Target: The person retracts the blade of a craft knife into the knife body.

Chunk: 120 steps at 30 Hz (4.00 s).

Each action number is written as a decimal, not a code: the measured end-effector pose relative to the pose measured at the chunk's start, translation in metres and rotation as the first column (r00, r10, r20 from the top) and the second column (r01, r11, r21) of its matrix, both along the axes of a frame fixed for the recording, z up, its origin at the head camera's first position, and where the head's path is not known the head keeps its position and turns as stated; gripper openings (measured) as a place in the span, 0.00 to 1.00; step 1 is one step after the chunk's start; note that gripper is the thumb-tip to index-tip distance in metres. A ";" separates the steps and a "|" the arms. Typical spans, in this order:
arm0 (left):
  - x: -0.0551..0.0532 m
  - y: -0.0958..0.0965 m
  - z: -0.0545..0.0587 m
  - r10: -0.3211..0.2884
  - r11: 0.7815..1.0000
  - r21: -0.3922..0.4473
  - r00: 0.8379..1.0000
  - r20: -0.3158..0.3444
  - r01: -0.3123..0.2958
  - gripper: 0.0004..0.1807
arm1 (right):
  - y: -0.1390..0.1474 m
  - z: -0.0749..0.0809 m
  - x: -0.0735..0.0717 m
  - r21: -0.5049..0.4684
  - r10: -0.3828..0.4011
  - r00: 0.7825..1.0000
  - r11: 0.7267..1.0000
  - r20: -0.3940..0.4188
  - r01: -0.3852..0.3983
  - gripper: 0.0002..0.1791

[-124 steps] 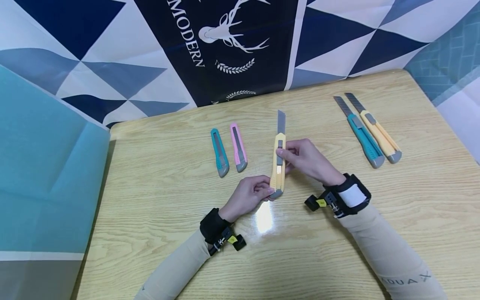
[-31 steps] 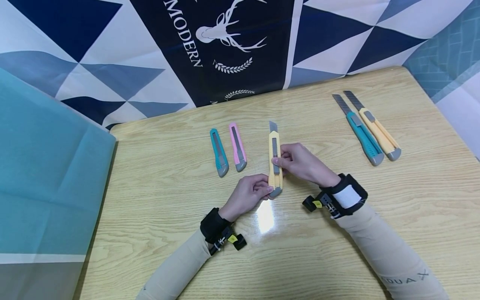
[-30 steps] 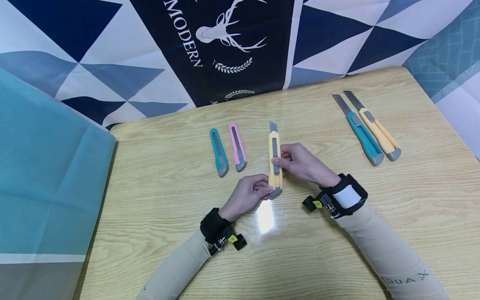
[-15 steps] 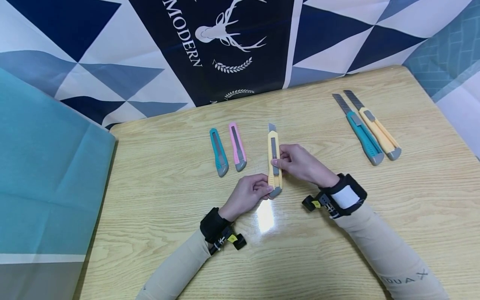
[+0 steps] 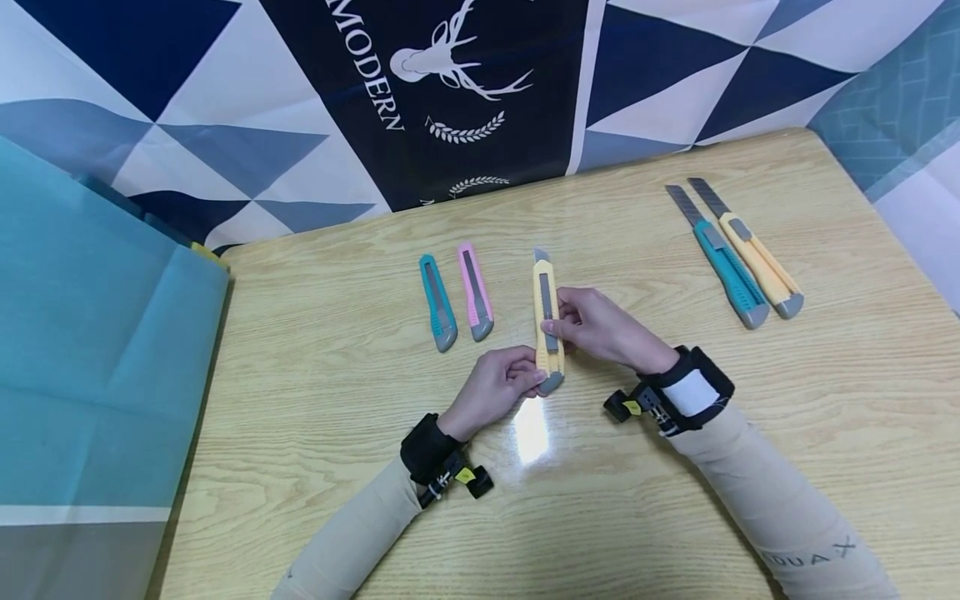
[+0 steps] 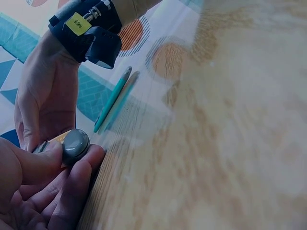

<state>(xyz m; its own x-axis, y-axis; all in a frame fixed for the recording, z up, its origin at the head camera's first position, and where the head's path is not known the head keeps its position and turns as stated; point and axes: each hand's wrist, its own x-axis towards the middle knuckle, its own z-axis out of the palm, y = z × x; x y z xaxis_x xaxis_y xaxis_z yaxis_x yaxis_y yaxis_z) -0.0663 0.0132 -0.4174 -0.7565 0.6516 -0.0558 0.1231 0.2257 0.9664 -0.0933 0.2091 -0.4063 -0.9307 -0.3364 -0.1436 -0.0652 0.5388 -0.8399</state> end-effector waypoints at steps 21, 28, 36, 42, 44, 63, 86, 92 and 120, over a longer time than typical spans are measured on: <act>0.000 0.001 0.001 -0.009 1.000 -0.007 1.000 -0.014 0.008 0.06 | -0.001 -0.003 0.002 -0.014 0.026 0.999 1.000 -0.032 -0.027 0.07; 0.001 0.001 0.001 0.001 1.000 -0.012 1.000 -0.018 -0.001 0.06 | 0.000 -0.007 0.004 -0.055 0.035 0.999 0.998 -0.017 -0.036 0.07; 0.001 0.000 0.001 0.002 1.000 -0.002 1.000 0.014 -0.002 0.08 | 0.000 -0.009 0.008 -0.046 0.027 0.999 0.999 -0.030 -0.028 0.07; 0.001 0.001 0.001 0.007 1.000 0.011 0.999 0.034 -0.008 0.09 | 0.001 -0.016 0.015 -0.113 -0.002 0.999 0.994 0.044 0.007 0.14; 0.001 0.001 0.001 0.012 1.000 0.010 0.999 0.033 -0.012 0.09 | 0.001 -0.018 0.017 -0.143 -0.024 0.997 0.989 0.068 0.034 0.17; 0.001 0.000 -0.001 0.018 1.000 0.001 1.000 0.017 -0.018 0.08 | -0.001 -0.018 0.024 -0.124 -0.088 0.995 0.989 -0.044 0.082 0.13; 0.000 0.000 0.000 0.006 1.000 0.005 0.999 0.047 -0.006 0.08 | -0.001 -0.016 0.024 -0.080 -0.061 0.996 0.995 -0.068 0.055 0.06; 0.000 0.000 -0.001 0.005 1.000 0.005 1.000 0.027 -0.005 0.07 | -0.001 -0.014 0.025 -0.089 -0.052 0.997 0.995 -0.062 0.046 0.04; 0.000 0.001 -0.002 0.021 1.000 -0.007 0.999 0.049 -0.021 0.10 | 0.000 -0.017 0.026 -0.135 -0.054 0.995 0.989 0.083 0.065 0.13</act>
<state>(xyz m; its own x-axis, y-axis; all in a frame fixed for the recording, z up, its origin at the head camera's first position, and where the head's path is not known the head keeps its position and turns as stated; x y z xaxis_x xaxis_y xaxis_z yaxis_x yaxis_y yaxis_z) -0.0666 0.0138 -0.4197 -0.7664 0.6349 -0.0979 0.0704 0.2344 0.9696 -0.0671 0.2089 -0.4234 -0.9372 -0.3024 -0.1739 0.0332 0.4188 -0.9075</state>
